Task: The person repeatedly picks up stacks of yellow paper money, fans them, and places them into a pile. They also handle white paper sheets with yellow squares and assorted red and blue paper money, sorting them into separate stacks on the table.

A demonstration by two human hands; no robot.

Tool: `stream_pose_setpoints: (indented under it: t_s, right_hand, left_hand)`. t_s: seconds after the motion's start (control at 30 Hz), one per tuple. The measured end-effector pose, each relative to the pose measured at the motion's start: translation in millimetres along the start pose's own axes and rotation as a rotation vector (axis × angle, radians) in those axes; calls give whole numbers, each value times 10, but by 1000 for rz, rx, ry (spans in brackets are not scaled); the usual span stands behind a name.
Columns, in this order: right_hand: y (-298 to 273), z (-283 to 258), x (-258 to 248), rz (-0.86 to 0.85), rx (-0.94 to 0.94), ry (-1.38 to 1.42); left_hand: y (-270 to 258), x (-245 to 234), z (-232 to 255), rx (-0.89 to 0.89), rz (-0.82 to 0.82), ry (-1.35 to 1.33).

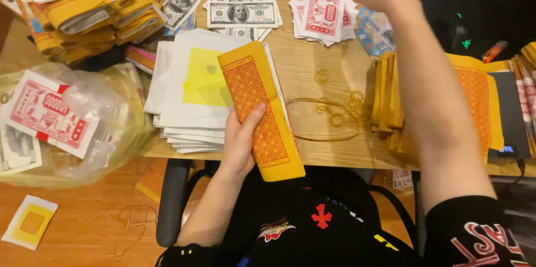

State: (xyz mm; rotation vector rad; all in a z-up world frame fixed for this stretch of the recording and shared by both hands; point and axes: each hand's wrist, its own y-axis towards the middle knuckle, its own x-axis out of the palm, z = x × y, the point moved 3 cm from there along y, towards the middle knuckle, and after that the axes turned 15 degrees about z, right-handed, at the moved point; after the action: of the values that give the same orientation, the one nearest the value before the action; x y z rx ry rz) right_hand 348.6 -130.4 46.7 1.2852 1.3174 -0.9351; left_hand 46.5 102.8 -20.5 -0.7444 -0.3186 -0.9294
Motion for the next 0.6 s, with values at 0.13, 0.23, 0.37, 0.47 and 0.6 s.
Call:
stream_pose_setpoints:
  t_s: [0.13,0.23,0.37,0.47,0.6]
  right_hand:
    - [-114,514,-257,-240,125,-225]
    - [-63,962,-12,-228,105,-247]
    - [-157,1058,107,-286,163,-244]
    - [-148,1139,135,-264,213,-169]
    - [-87,1304,278,-379,258,-31]
  left_hand:
    - [19,11,26,-76,9,-12]
    - [15,34,-35,-139,15,-2]
    - [-6,79,-19,-141,-7,31]
    - [-23,105,-11,-135,-3,32]
    - [-52,123,-5,-144,-13,47]
